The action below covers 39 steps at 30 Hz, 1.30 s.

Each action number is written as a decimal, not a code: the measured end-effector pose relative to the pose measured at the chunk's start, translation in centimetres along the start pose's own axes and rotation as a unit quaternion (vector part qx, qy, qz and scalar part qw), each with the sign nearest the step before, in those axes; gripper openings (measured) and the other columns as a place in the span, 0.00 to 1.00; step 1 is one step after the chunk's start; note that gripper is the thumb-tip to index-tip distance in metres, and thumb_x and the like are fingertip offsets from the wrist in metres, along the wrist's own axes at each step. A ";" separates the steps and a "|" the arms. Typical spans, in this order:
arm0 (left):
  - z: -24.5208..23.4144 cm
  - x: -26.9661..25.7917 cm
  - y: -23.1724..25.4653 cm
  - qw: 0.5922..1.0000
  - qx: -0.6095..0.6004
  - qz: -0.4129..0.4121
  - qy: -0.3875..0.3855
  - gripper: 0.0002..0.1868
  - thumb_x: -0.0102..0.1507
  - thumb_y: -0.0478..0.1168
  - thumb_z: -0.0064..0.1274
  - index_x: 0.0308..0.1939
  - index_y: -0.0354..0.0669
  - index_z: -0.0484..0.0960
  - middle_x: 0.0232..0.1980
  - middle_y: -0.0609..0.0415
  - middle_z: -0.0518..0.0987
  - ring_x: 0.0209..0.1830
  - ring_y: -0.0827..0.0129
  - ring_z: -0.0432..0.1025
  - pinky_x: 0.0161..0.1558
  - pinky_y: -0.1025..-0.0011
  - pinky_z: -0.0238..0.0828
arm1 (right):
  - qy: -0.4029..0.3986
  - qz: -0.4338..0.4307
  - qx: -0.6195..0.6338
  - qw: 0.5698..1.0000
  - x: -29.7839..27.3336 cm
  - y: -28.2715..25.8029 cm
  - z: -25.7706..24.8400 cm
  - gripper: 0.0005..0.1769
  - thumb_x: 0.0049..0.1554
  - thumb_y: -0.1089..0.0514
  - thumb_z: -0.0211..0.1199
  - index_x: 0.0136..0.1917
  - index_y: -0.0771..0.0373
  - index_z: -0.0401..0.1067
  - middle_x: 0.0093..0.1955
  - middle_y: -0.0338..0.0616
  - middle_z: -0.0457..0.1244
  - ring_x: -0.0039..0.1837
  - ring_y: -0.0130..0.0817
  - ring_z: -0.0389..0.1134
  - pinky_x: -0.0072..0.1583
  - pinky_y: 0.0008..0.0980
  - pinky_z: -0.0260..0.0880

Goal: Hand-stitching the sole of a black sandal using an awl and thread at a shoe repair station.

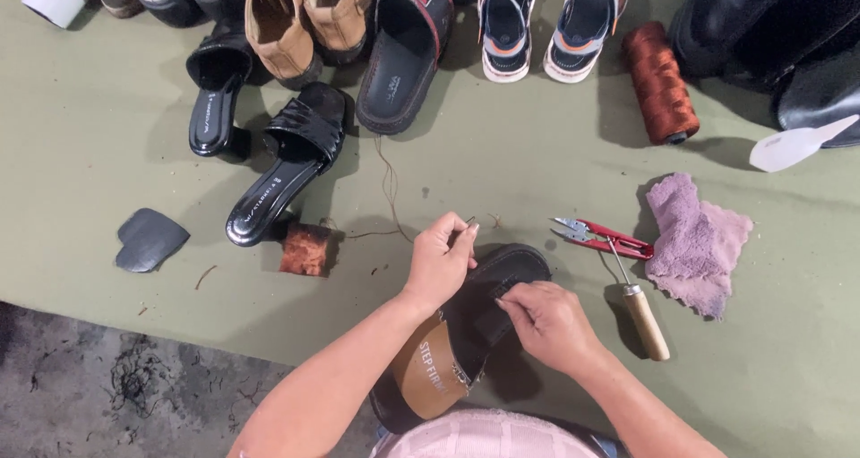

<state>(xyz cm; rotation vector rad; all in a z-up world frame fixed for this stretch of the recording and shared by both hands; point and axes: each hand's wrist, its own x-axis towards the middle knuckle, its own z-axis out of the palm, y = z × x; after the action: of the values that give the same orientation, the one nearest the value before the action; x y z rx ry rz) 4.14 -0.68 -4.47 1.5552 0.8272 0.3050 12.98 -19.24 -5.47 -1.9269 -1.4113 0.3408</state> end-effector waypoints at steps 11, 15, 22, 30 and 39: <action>-3.1 -1.5 2.9 0.999 0.049 -0.009 -0.014 0.12 0.65 0.48 0.51 0.47 0.47 0.78 0.45 0.57 0.82 0.41 0.71 0.80 0.46 0.72 0.77 | 0.164 0.137 -0.023 0.977 -6.2 -1.4 -0.7 0.12 0.53 0.55 0.70 0.52 0.48 0.80 0.56 0.35 0.66 0.33 0.20 0.69 0.45 0.21 0.74; -7.6 -1.6 3.4 0.922 0.367 0.053 -0.107 0.23 0.69 0.54 0.42 0.64 0.53 0.76 0.63 0.57 0.79 0.56 0.67 0.78 0.59 0.57 0.73 | 0.250 0.161 -0.137 0.945 -9.4 1.2 -5.8 0.19 0.52 0.59 0.71 0.58 0.59 0.78 0.67 0.50 0.64 0.67 0.40 0.68 0.67 0.37 0.70; -9.4 -3.6 -0.3 0.925 0.349 0.147 -0.015 0.17 0.66 0.53 0.49 0.53 0.53 0.83 0.53 0.62 0.83 0.45 0.72 0.80 0.44 0.65 0.75 | 0.169 0.429 -0.164 0.872 -8.5 3.5 -7.9 0.22 0.54 0.44 0.70 0.60 0.50 0.79 0.62 0.29 0.67 0.55 0.24 0.70 0.59 0.32 0.70; -5.2 -5.5 3.6 0.875 0.430 0.104 -0.194 0.25 0.69 0.56 0.43 0.63 0.47 0.77 0.62 0.55 0.78 0.61 0.59 0.72 0.54 0.52 0.73 | 0.089 0.354 -0.110 0.924 -8.2 2.9 -5.8 0.23 0.57 0.49 0.63 0.66 0.47 0.75 0.55 0.32 0.72 0.52 0.31 0.73 0.56 0.33 0.71; -0.9 -3.6 -0.6 0.892 0.428 0.102 -0.102 0.12 0.67 0.47 0.49 0.47 0.49 0.85 0.41 0.54 0.84 0.38 0.52 0.78 0.37 0.53 0.75 | -0.039 0.222 -0.047 0.973 -6.1 -3.1 -2.1 0.27 0.60 0.49 0.55 0.74 0.40 0.65 0.54 0.22 0.73 0.48 0.31 0.72 0.45 0.36 0.76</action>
<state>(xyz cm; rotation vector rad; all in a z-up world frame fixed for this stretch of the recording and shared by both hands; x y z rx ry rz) 0.84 -2.41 -3.91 2.4606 0.6538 -0.1085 9.74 -25.09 -3.08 -2.3251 -1.0454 0.5711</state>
